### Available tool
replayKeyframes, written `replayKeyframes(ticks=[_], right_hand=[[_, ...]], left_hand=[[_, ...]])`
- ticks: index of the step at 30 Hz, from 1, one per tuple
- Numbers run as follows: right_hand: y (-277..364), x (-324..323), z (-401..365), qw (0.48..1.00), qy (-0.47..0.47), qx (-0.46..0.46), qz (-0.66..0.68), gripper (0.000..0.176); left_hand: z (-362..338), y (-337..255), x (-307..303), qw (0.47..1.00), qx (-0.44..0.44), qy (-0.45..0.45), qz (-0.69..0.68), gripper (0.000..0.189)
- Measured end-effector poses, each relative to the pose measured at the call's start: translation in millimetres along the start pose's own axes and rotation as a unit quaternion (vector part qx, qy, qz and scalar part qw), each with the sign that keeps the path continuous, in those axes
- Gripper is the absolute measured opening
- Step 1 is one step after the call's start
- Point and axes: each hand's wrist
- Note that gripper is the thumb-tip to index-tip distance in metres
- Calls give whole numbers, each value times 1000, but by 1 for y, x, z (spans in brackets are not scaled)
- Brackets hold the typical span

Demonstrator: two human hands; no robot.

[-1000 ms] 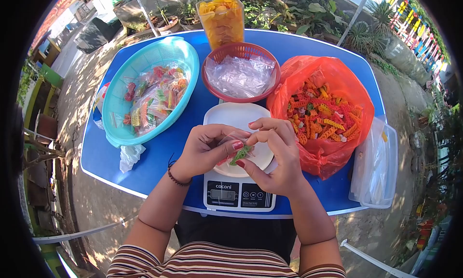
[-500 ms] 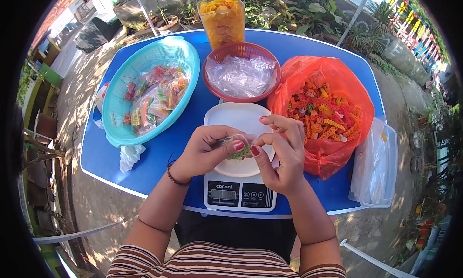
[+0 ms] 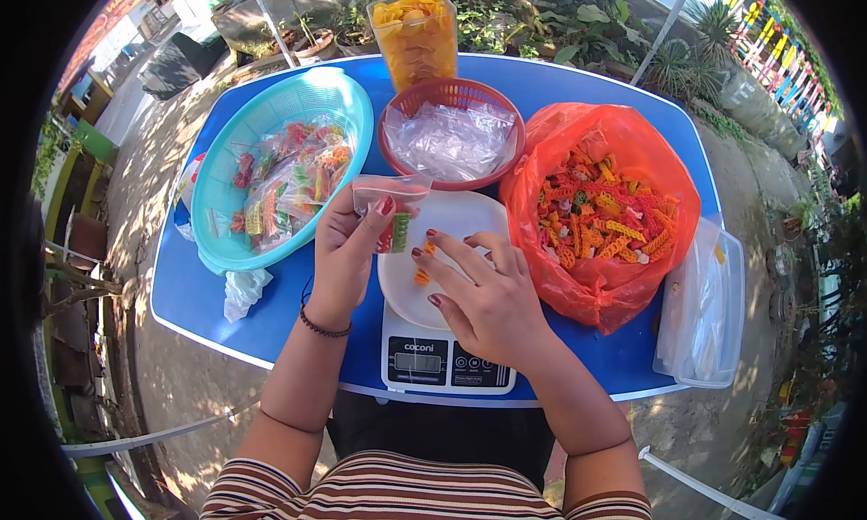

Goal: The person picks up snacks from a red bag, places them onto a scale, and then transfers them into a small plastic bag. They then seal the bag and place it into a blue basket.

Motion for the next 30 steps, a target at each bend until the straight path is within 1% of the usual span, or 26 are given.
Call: replayKeyframes(ticks=[1, 3, 6, 9, 10, 12, 15, 16, 18, 21, 26, 28, 30], right_hand=[[0, 1, -1, 1000, 8, 0, 2, 38], [-2, 4, -3, 1000, 24, -1, 5, 36], [-11, 4, -5, 999, 7, -23, 23, 28], [-19, 2, -4, 995, -37, -29, 84, 20], [-21, 1, -6, 991, -68, -18, 111, 18], [-24, 2, -9, 978, -130, 4, 164, 16], [-18, -12, 1, 990, -123, -8, 68, 18], [-14, -14, 2, 993, -100, 9, 56, 19], [-7, -15, 4, 997, -55, 43, 31, 20], [-17, -7, -1, 998, -45, 9, 48, 20], [-21, -2, -4, 991, -122, 19, 55, 17], [-21, -6, -3, 985, -158, 27, 58, 16], [-21, -10, -2, 978, -195, 33, 71, 15]], left_hand=[[0, 0, 1, 1000, 3, -9, -6, 19], [-2, 0, 0, 999, -21, 8, -24, 18], [-2, 5, -2, 998, -40, 18, -50, 18], [-3, 4, 0, 995, -62, 15, -74, 17], [-3, 4, 1, 994, -71, 14, -82, 17], [-3, 5, -4, 995, -83, 41, -24, 18], [-6, 2, 0, 997, -77, 26, -6, 17], [-7, 0, 2, 997, -71, 12, -11, 17], [-6, -3, 3, 998, -59, 12, -10, 17], [-5, 3, 1, 997, -62, 11, -36, 19], [-4, 8, -1, 997, -59, 13, -47, 23], [-4, 2, -2, 997, -51, 27, -52, 22], [-6, -1, 3, 998, -46, 16, -33, 18]])
Point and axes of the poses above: each hand's wrist, its own z-axis towards the middle knuckle, its own x-axis out of the palm, y = z × x, and after that the axes turned 14 degrees about z, right-handed
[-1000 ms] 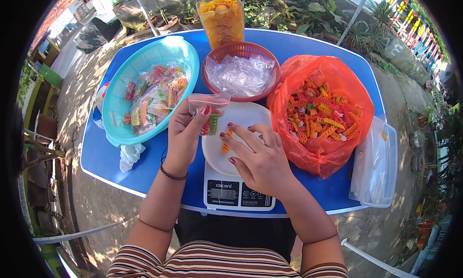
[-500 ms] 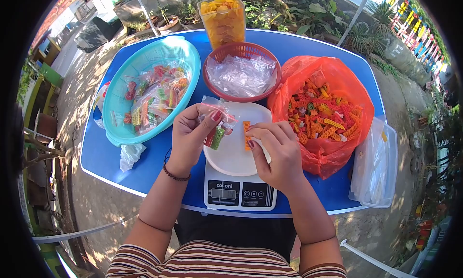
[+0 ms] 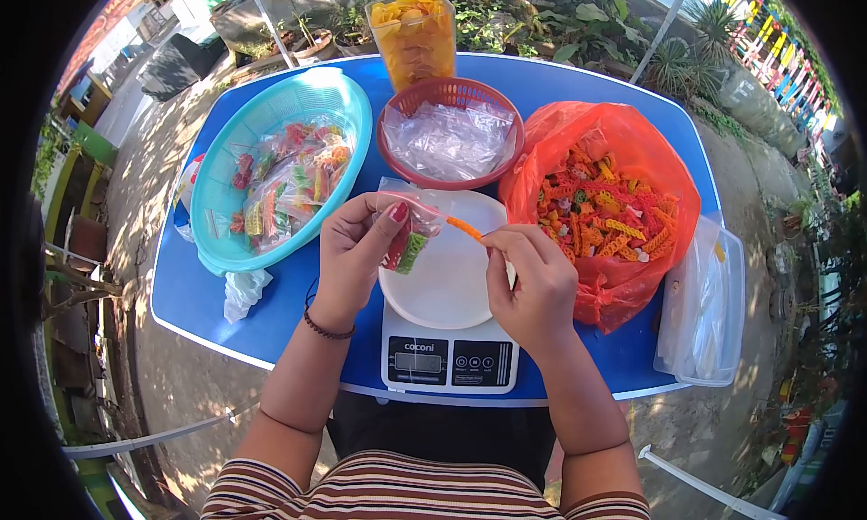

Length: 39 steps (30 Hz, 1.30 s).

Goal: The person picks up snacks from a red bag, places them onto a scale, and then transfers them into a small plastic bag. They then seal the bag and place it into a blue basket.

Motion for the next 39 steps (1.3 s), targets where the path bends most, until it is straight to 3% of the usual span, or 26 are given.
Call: replayKeyframes(ticks=[3, 7, 10, 16, 22, 25, 34, 39], right_hand=[[-6, 0, -5, 980, -105, 49, 159, 14], [-4, -6, -7, 945, -137, 40, 293, 12], [0, -4, -8, 942, -123, 0, 312, 13], [-2, -11, -8, 993, -42, -89, 73, 21], [-4, 1, -12, 953, -103, -73, 275, 30], [-3, 0, -12, 954, -107, -63, 273, 27], [3, 0, -12, 979, -73, -94, 163, 25], [6, 7, -11, 962, -115, -66, 238, 19]], left_hand=[[-2, -2, 0, 1000, -15, 8, 23, 17], [-4, -5, 4, 998, -9, 23, 63, 23], [-5, -2, 5, 998, -1, 46, 46, 24], [-7, -4, 6, 987, 16, 101, 121, 31], [-9, -8, 5, 991, -14, 117, 70, 31], [-6, -7, 1, 991, 9, 136, -3, 32], [-9, -12, 3, 983, -48, 170, 42, 36], [-8, -9, 1, 983, -39, 171, 50, 36]])
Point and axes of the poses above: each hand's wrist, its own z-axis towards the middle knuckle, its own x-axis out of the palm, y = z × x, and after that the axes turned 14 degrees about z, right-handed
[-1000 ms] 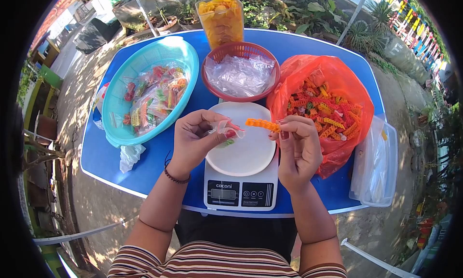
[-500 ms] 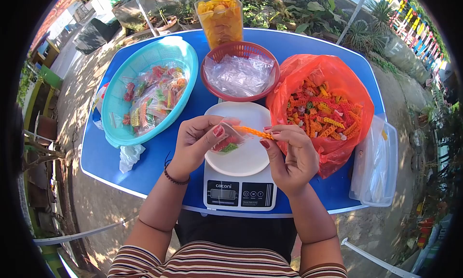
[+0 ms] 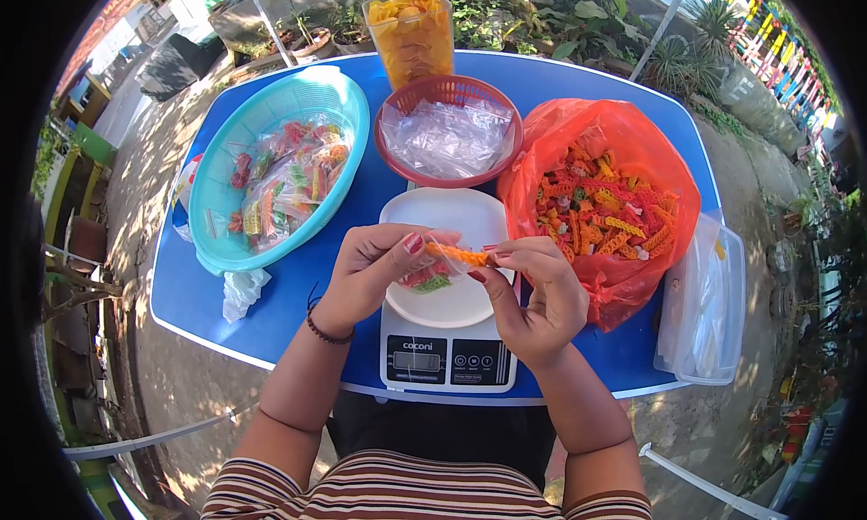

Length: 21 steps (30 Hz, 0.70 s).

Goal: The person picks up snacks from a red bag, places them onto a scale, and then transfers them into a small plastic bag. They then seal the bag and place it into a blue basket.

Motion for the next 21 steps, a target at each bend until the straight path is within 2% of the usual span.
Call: replayKeyframes(ticks=[1, 4, 7, 10, 16, 21], right_hand=[[0, 1, 0, 1000, -13, 10, 20, 17], [-2, -7, 1, 998, 51, -16, -44, 19], [0, -6, 7, 989, 104, -37, -97, 21], [3, -2, 7, 985, 133, -29, -105, 25], [2, 2, 4, 990, 69, -15, -125, 28], [-2, -2, 2, 988, 114, 17, -104, 29]], left_hand=[[0, 0, 0, 1000, -3, 2, -1, 36], [-1, -3, 4, 1000, 10, -23, 18, 36], [-1, 0, 4, 1000, 14, -11, 21, 35], [0, 1, 6, 999, 20, -16, 39, 35], [-1, -1, 5, 1000, 10, -19, 6, 34], [-1, 3, 6, 1000, 10, -15, 13, 34]])
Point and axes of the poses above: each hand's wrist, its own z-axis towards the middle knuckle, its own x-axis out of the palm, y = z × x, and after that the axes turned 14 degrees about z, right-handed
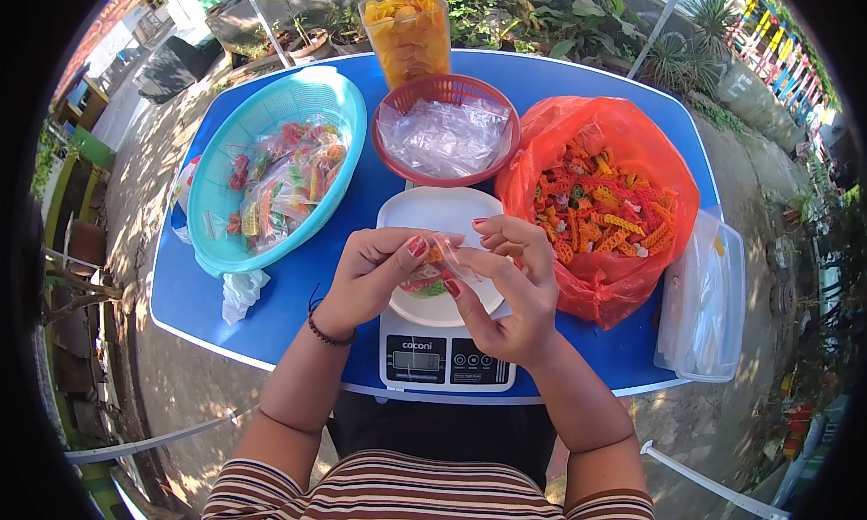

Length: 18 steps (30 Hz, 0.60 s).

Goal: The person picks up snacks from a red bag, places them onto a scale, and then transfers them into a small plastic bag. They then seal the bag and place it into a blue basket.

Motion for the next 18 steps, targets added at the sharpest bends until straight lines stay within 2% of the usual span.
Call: replayKeyframes(ticks=[7, 10, 13, 18], right_hand=[[1, 1, 3, 999, 38, 29, 13, 31], [-3, 0, -1, 999, 35, 26, -9, 29], [-5, -2, -3, 1000, 13, 25, -11, 26], [-3, 0, 0, 999, 21, 25, -4, 24]], left_hand=[[1, 3, -4, 999, 11, 12, 27, 34], [1, -1, -1, 1000, 7, 12, -13, 31], [2, 5, 4, 999, 53, -1, 1, 28], [2, 6, 3, 999, 38, 11, -4, 27]])
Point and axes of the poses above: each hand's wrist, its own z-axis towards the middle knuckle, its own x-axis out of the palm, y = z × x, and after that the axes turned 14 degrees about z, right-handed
